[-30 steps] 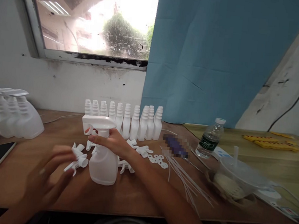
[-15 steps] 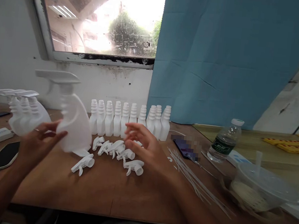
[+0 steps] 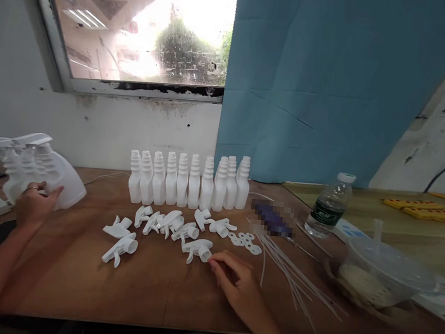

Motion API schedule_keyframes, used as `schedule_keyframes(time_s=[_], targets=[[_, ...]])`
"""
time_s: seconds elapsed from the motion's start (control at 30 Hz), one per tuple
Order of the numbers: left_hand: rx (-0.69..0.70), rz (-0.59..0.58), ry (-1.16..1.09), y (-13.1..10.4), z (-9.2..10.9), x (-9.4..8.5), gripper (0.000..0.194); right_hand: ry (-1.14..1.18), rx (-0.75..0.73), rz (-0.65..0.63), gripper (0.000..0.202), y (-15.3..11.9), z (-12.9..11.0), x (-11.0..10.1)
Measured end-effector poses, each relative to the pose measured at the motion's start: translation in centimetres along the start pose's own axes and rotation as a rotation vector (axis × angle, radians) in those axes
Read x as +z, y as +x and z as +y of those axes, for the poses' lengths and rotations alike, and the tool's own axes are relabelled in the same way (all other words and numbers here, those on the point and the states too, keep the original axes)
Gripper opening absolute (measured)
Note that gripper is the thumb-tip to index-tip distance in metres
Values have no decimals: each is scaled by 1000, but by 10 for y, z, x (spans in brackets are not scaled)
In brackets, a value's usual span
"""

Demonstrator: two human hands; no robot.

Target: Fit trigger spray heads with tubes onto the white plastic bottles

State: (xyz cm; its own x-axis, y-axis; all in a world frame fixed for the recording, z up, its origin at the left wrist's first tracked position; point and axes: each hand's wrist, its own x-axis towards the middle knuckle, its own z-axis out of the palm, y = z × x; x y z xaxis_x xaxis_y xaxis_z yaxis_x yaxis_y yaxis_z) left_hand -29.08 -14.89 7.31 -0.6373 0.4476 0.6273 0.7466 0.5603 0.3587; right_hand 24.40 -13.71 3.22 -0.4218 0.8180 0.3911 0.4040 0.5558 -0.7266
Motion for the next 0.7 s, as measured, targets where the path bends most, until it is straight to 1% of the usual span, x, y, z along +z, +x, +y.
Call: schedule_keyframes(time_s=[0.1,0.2,0.33,0.43,0.53,0.57,0.63,0.7], targets=[[-11,5,12,-4,-5,7,54,-40,-20,-44,25,-2,4,11],[2,-3,21,-8,-8,4,52,-58,-10,-87,27,-3,4,16],[86,-78,-11,-14,-9,-7,53,-42,27,-128,29,-4,5,16],[86,-81,-59,-18,-6,-11,53,-30,37,-146,29,-4,7,14],[90,-91,-137,-21,-2,-12,52,-43,39,-157,29,-4,5,13],[83,-109,-163,-22,1,-12,52,-48,38,-160,29,-4,5,13],[27,-126,-205,-23,7,-13,55,-54,32,-169,28,-5,3,13],[-38,-81,-233,-23,13,-16,60,-57,22,-175,27,-5,3,14]])
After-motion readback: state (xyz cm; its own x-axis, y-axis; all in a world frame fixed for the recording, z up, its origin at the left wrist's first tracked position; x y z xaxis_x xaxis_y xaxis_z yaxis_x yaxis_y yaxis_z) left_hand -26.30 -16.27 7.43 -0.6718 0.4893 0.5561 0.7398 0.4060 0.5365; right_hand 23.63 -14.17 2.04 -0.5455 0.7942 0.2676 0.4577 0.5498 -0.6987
